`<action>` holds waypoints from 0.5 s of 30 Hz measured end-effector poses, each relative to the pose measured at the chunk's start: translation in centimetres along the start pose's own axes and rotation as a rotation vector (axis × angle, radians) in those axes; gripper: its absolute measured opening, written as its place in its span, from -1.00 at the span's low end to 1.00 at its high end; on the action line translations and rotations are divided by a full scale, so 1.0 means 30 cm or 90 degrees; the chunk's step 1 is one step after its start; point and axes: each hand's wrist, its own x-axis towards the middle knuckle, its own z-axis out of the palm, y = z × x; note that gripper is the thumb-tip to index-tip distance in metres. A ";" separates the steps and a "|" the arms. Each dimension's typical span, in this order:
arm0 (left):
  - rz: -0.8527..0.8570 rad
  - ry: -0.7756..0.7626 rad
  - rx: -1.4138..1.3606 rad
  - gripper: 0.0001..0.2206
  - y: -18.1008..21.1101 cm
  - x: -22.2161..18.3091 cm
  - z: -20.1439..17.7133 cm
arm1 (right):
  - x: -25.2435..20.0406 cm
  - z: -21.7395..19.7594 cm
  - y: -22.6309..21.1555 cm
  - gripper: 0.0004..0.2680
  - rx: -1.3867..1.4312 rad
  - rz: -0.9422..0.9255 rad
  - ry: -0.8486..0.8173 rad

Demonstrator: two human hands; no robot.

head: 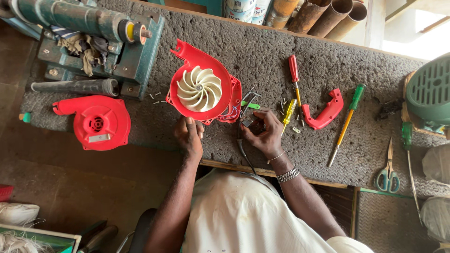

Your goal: The person disassembles a red leaf blower using a screwdriver, removes the housing to access the fan, and manipulates internal wiring and components. The person then reassembles the housing and continues adjusting the electrical connections.

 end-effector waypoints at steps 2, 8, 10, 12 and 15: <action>-0.007 0.011 -0.005 -0.48 -0.001 0.000 -0.001 | 0.000 -0.003 -0.002 -0.67 -0.014 0.034 -0.018; -0.041 0.013 0.014 -0.43 -0.041 0.001 -0.010 | 0.011 -0.002 -0.009 -0.65 -0.024 -0.101 0.032; -0.052 0.021 0.000 -0.45 -0.059 0.001 -0.012 | 0.012 -0.003 -0.010 -0.65 -0.037 -0.094 0.030; -0.045 0.023 -0.007 -0.45 -0.074 0.003 -0.016 | 0.009 -0.004 -0.009 -0.65 -0.017 0.067 -0.037; -0.024 0.019 -0.013 -0.43 -0.088 0.004 -0.018 | 0.007 -0.006 -0.007 -0.65 -0.005 0.190 -0.084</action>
